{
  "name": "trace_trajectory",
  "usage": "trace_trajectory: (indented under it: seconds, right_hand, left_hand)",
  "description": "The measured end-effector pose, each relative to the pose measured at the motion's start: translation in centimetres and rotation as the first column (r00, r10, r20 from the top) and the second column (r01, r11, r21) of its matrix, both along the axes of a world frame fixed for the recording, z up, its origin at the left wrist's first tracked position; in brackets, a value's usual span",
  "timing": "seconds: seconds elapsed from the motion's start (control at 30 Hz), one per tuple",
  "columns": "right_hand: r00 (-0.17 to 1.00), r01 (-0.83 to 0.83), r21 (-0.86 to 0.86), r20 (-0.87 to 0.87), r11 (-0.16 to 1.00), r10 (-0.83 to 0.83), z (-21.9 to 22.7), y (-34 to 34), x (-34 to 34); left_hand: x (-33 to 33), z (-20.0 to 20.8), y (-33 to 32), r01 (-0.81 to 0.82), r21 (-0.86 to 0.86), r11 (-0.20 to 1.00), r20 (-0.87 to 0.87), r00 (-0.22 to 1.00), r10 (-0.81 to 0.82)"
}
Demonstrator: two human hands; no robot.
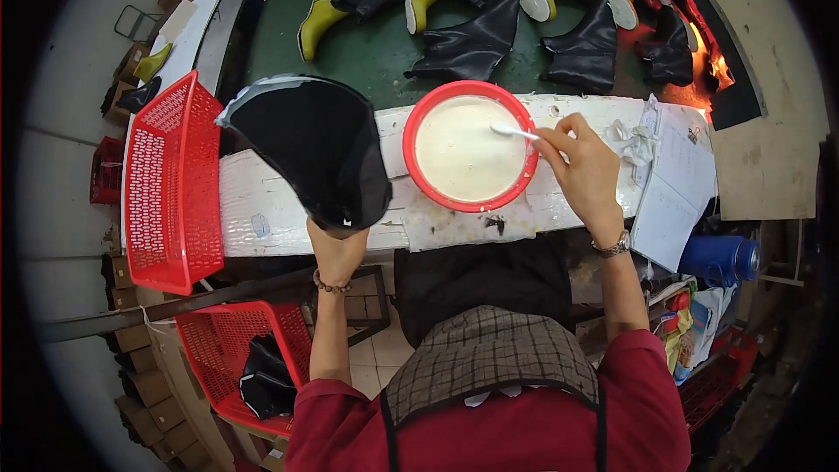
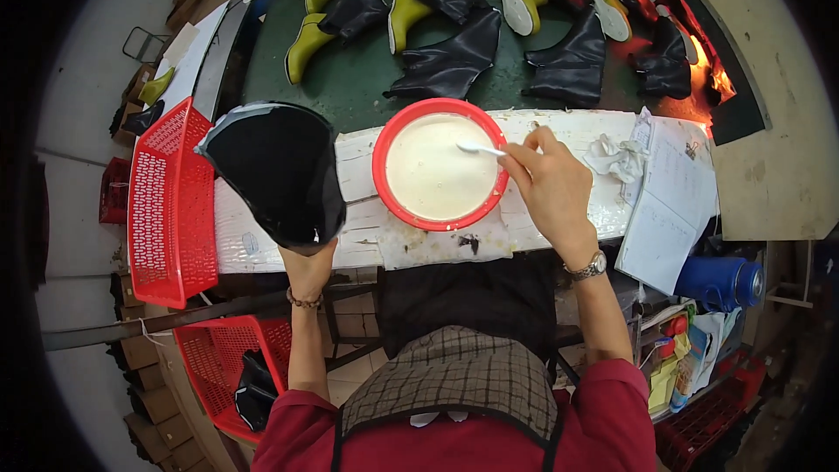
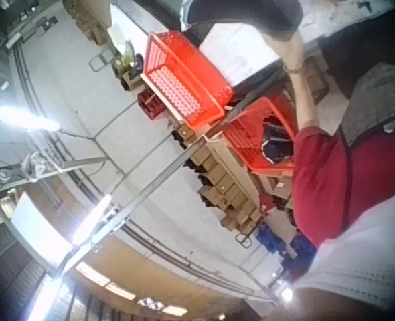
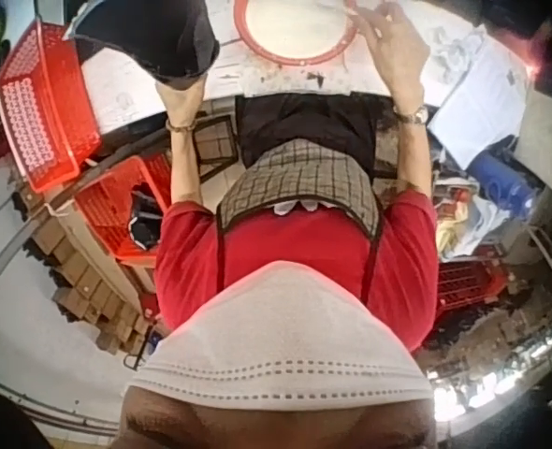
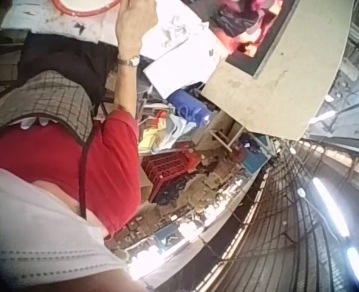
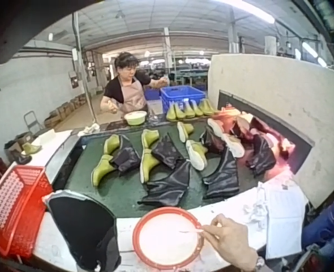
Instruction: Applying glue to the interior and edges of black shoe upper components using a small brush and a bowl of glue.
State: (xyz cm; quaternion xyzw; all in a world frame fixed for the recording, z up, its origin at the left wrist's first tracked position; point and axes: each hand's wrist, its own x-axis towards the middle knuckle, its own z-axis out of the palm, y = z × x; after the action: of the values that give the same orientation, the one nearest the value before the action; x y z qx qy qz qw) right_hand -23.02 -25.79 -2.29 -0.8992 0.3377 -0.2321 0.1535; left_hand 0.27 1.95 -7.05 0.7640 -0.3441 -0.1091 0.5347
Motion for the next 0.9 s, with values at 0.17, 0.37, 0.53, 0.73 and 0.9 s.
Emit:
trace_trajectory:
  seconds: [0.17, 0.37, 0.53, 0.73, 0.9]
  right_hand:
    - [0.996, -0.024, 0.064, 0.093, 0.998, 0.018, -1.0, -0.6, -1.5]
    - [0.885, -0.285, 0.323, 0.451, 0.902, 0.118, 1.6, 0.0, 0.0]
    - [0.842, -0.318, 0.151, 0.499, 0.936, 0.206, 1.9, -2.8, 2.5]
    - [0.801, -0.39, 0.045, 0.508, 0.92, 0.315, 1.6, -2.6, 2.0]
    - [0.799, -0.478, 0.277, 0.53, 0.833, 0.282, 1.6, 0.2, 0.4]
  left_hand:
    - [-1.5, 1.2, -2.7, 0.111, 0.025, 0.993, 0.039, 0.993, -0.112]
    - [-3.0, 3.5, -3.6, 0.267, -0.017, 0.964, 0.193, 0.947, -0.259]
    - [-3.3, 5.3, -3.4, 0.492, 0.051, 0.869, 0.189, 0.85, -0.492]
    - [-2.4, 3.7, -1.5, 0.403, 0.061, 0.913, 0.188, 0.894, -0.407]
    - [-3.0, 3.5, -2.5, 0.212, -0.081, 0.974, 0.162, 0.967, -0.197]
